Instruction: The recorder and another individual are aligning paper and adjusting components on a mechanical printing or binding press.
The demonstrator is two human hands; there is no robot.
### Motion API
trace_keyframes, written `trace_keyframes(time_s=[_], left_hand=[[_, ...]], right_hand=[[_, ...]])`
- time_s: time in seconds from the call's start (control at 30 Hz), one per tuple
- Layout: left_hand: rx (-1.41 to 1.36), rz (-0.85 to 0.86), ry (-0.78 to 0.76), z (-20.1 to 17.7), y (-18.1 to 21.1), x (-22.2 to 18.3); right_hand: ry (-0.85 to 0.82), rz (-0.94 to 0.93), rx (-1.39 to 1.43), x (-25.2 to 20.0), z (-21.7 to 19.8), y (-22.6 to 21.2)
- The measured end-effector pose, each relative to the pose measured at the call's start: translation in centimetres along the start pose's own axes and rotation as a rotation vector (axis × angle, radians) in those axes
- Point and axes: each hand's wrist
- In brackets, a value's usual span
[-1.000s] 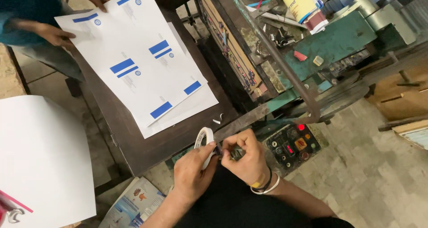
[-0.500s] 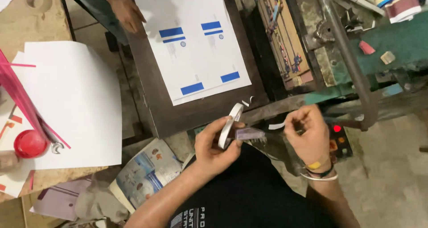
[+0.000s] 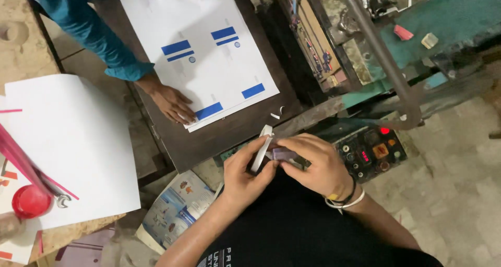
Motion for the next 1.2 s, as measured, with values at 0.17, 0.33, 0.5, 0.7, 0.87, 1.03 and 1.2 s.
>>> trace_keyframes(time_s=[0.17, 0.33, 0.5, 0.7, 0.87, 1.03, 1.2], left_hand=[[0.192, 0.009, 0.014, 0.1, -0.5, 0.0], [0.091, -0.170, 0.164, 0.1, -1.5, -1.4], [0.117, -0.203, 0.170, 1.3, -0.9, -1.6], [0.006, -0.442, 0.237, 0.2, -1.8, -3.6], [0.011, -0.481, 0.357, -1.4, -3.6, -4.3], [-0.025, -0.503, 0.289, -0.7, -3.5, -2.8], [0.092, -0.530, 0.158, -0.1, -2.6, -2.2]], right_hand=[[-0.027, 0.043, -0.010, -0.4, 0.0, 1.5], [-0.095, 0.211, -0.029, 0.0, -0.9, 3.6], [-0.008, 0.361, 0.083, 0.1, -0.3, 8.8], [0.317, 0.463, -0.071, 0.5, 3.4, 17.2], [0.844, 0.526, -0.012, -0.3, 2.6, 25.9], [0.840, 0.749, -0.516, 0.7, 0.9, 32.5], [0.867, 0.746, -0.467, 0.1, 2.0, 36.9]])
Point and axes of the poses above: each hand's wrist, its own x-axis towards the middle knuckle, its own z-axis out of the palm, y = z × x, and after that the axes turned 8 degrees about -x, right-handed
